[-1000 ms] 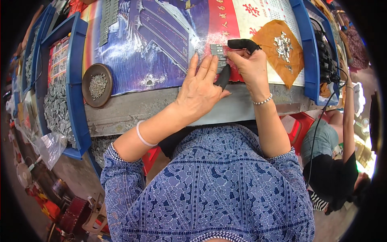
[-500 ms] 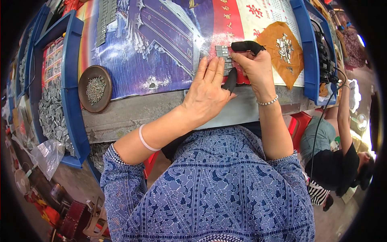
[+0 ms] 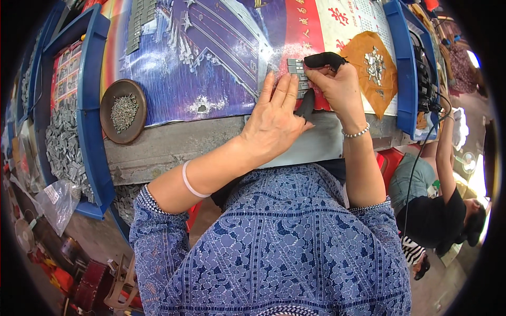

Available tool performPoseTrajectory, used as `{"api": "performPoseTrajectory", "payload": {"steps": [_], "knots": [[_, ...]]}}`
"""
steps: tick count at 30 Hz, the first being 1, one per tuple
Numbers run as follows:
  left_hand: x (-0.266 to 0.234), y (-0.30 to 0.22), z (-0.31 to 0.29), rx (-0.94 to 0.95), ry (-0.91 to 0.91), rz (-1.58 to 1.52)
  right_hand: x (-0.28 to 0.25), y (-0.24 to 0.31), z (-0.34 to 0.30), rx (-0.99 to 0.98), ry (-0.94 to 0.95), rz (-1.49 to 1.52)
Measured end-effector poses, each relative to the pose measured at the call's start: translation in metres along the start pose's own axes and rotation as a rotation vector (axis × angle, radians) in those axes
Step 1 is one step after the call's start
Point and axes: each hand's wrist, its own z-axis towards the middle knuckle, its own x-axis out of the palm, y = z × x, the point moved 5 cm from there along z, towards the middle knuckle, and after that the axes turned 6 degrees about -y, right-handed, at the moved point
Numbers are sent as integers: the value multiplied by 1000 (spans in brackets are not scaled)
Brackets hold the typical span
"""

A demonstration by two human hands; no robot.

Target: The person assembles small plastic and metal components by hand, rubs the assembled parts against a flat block, aligns them in rows on the table, and collects additional pieces from a blue tray.

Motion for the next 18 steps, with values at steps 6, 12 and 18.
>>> {"api": "performPoseTrajectory", "payload": {"steps": [6,12,18], "knots": [[-1,0,0,-3,-2,-1,3,17,-10,-96,-63,-237],[-1,1,-1,-2,-15,-7,2,7,-9,-111,-65,-253],[0,1,-1,-15,-9,-10,-2,-2,-7,14,-28,48]]}}
